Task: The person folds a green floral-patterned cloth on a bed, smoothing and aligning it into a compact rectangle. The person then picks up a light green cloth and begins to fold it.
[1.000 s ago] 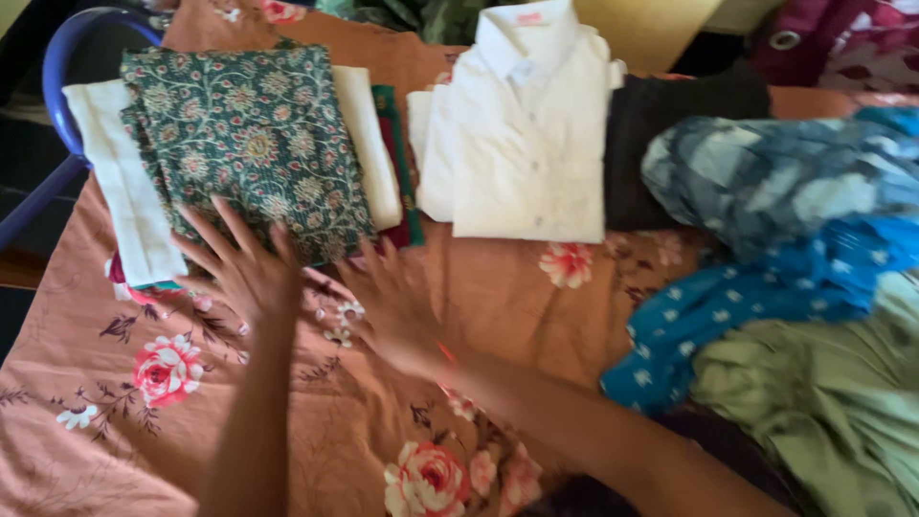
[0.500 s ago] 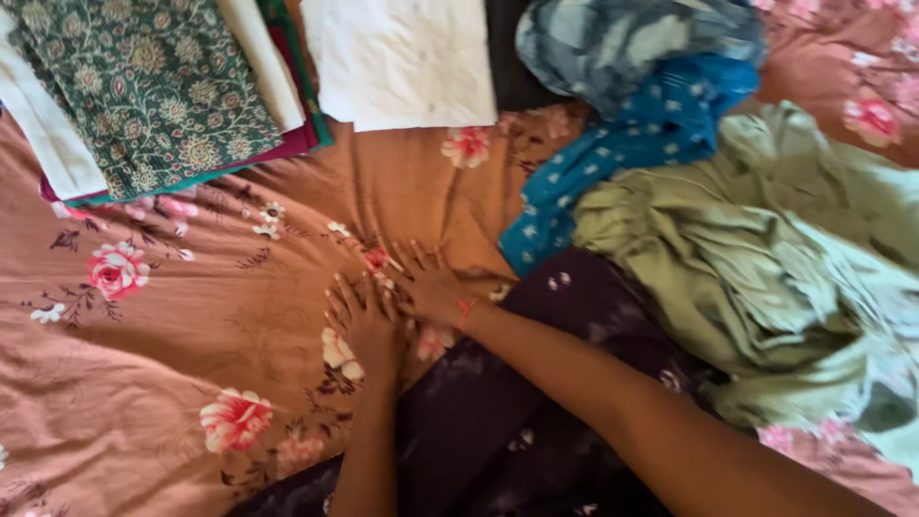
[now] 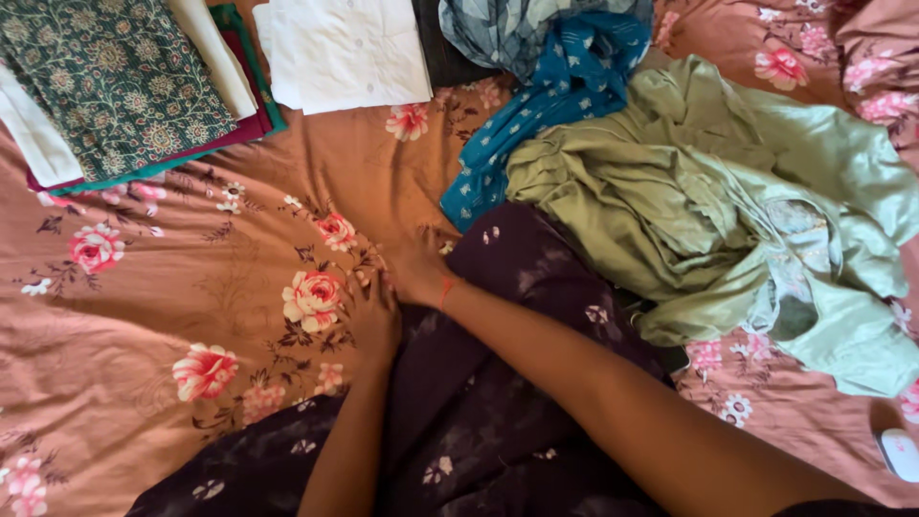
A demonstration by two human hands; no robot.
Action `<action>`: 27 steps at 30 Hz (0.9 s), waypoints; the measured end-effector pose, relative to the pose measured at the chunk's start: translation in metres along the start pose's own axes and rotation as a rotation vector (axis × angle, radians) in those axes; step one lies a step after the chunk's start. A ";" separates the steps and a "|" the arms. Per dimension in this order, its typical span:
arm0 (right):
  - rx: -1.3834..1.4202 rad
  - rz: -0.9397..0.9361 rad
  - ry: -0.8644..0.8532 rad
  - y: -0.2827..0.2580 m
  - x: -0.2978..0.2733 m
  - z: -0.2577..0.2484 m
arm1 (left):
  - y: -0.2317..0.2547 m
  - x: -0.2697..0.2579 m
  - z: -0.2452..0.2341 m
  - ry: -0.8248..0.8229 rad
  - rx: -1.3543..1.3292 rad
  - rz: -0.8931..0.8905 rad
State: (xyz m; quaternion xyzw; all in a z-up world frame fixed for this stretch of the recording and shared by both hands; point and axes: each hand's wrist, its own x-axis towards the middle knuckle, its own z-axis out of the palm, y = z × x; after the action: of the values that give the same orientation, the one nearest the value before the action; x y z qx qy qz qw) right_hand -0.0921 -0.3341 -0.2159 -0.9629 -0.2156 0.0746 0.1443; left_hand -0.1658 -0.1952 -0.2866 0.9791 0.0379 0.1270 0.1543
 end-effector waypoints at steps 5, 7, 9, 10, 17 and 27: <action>-0.265 0.182 0.699 0.069 0.008 -0.072 | 0.003 -0.005 0.002 -0.028 -0.001 0.014; -0.133 0.527 0.569 0.112 0.002 -0.094 | 0.004 -0.003 0.000 -0.039 -0.008 0.018; -0.134 0.676 0.557 0.152 -0.015 -0.107 | 0.006 -0.004 -0.002 -0.034 0.026 0.039; -0.153 0.740 0.534 0.169 -0.025 -0.109 | 0.006 -0.005 -0.003 -0.034 0.044 0.049; 0.264 0.900 0.273 0.225 -0.017 -0.108 | 0.012 0.012 -0.034 -0.089 -0.268 -0.101; 1.131 -0.146 0.826 -0.076 0.161 -0.218 | -0.063 0.096 -0.181 0.212 -0.748 -0.056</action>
State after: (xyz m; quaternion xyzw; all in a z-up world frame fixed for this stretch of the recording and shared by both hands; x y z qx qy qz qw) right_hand 0.0668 -0.2516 0.0008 -0.6729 -0.1353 -0.2065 0.6974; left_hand -0.1225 -0.0713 -0.1166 0.8352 0.0314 0.2284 0.4994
